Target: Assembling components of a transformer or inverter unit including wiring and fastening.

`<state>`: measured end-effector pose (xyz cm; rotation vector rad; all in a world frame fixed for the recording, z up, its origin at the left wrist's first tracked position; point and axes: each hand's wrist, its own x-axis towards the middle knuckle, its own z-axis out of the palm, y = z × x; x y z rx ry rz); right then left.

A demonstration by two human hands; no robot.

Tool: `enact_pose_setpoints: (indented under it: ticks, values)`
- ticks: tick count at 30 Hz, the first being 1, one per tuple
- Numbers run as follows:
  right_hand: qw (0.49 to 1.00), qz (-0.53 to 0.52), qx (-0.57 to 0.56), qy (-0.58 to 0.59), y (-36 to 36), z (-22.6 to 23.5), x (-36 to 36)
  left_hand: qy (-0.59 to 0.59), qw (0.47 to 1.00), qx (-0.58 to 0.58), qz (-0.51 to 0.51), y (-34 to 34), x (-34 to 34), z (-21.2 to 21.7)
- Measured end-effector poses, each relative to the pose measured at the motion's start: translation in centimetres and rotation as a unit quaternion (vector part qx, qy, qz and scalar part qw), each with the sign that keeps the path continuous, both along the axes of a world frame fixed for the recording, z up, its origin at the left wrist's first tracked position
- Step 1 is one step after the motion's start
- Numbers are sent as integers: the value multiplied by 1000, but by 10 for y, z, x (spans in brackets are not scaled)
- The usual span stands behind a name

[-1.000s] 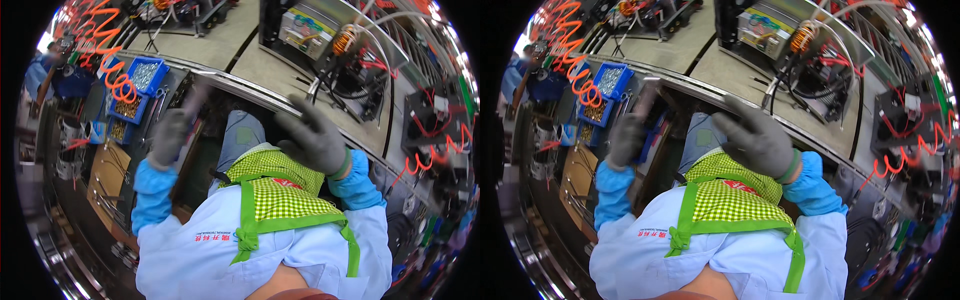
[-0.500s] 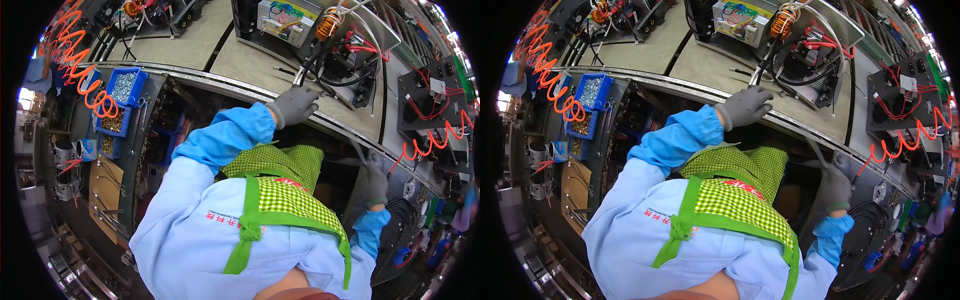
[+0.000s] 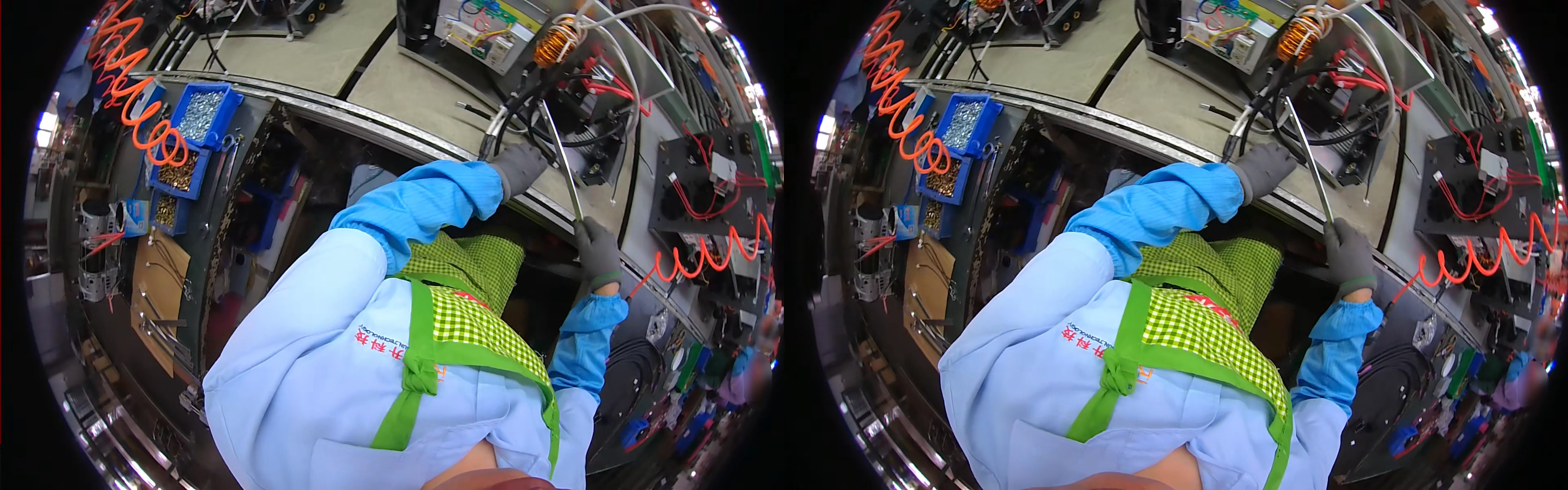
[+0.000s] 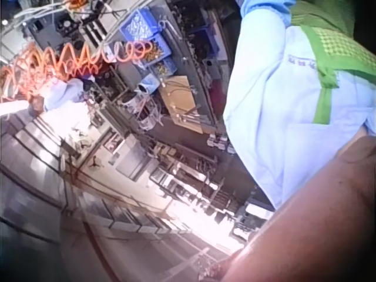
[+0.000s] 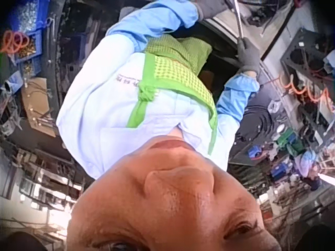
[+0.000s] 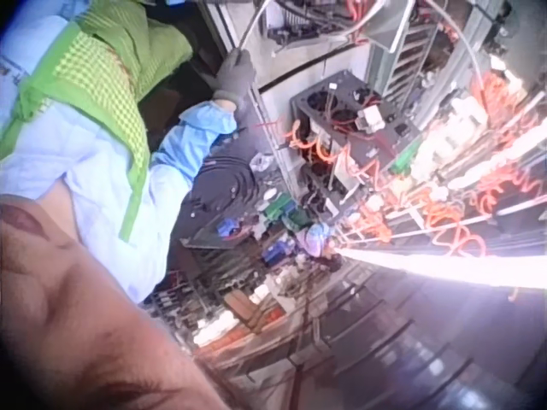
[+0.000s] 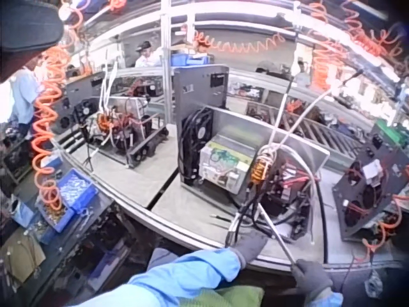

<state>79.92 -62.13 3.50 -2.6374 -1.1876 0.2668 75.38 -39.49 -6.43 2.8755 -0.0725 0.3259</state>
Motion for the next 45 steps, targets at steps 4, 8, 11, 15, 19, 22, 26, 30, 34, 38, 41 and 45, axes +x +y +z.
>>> enact_pose_setpoints:
  ticks: [4,8,11,15,19,22,26,30,34,38,41,45]
  values:
    - [984,-36,-153,-85,36,9,21,-13,998,-66,-13,2,-16,-3]
    - [982,6,-140,-123,67,12,36,-31,994,-101,-25,0,-23,-6]
    - [980,55,-66,-180,77,0,51,-37,984,-176,-14,-2,-19,-14]
    - [966,80,19,-246,101,7,55,-87,943,-320,8,-5,-23,-8]
    - [965,73,23,-249,118,-9,76,-97,933,-344,-34,-22,-23,2]
    - [970,61,2,-236,114,-28,86,-84,928,-361,-43,-28,-19,6]
    - [975,35,-25,-216,113,-25,84,-89,915,-392,-39,-26,-17,-1]
    - [985,30,-23,-166,120,-19,96,-56,847,-529,-6,-31,-3,12]
    - [988,50,-13,-148,118,-27,110,-55,841,-538,-13,-30,10,15]
    - [989,77,5,-125,115,-36,116,3,789,-615,-3,-22,21,8]
    - [989,82,5,-122,107,-42,117,-23,794,-607,10,-21,21,2]
    - [988,78,7,-136,107,-40,122,-17,559,-828,33,-7,4,17]
